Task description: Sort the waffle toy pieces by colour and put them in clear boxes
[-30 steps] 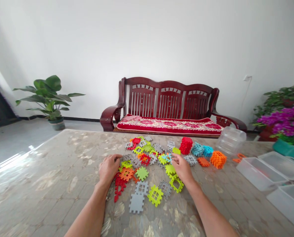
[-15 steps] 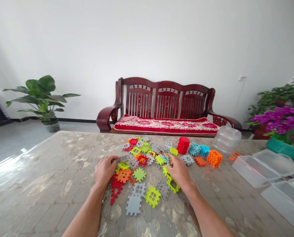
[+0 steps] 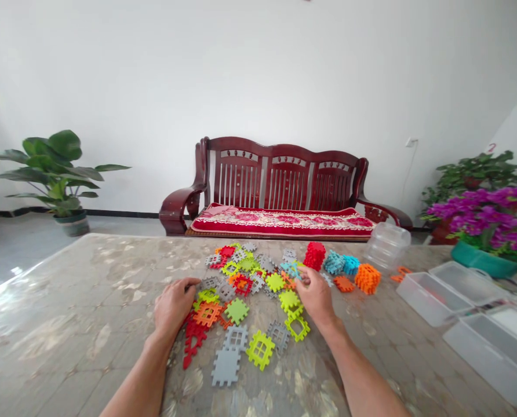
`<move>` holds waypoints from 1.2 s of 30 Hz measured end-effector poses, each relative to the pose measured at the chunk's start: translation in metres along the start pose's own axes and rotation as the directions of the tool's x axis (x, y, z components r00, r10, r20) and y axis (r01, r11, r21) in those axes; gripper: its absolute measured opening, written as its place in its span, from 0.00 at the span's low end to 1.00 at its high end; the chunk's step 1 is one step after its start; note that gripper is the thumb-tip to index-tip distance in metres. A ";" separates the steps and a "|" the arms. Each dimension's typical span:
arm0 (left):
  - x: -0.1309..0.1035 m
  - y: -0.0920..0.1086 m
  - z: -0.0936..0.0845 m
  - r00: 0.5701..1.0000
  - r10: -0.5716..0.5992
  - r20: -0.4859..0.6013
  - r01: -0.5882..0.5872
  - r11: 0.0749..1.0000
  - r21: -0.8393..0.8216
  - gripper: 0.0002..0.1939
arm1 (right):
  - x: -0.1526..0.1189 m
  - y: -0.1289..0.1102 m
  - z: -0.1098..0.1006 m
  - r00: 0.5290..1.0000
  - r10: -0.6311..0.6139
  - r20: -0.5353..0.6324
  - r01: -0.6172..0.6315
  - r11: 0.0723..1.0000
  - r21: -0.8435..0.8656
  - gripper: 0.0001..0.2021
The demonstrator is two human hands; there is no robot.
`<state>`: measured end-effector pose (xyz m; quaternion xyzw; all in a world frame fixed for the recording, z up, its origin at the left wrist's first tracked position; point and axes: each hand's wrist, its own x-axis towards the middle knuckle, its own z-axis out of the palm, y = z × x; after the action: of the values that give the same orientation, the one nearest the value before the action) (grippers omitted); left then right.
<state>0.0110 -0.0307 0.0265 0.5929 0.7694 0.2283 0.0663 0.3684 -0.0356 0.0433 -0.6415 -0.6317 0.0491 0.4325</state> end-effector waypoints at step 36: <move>0.001 0.000 -0.001 0.999 -0.012 0.044 0.011 1.000 0.013 0.21 | 0.088 0.077 -0.083 0.957 0.277 -0.089 -0.274 0.758 -0.592 0.20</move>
<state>0.0100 -0.0301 0.0273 0.5937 0.7726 0.2100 0.0810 0.4953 0.0113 0.0900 -0.8305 -0.5143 -0.0884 0.1947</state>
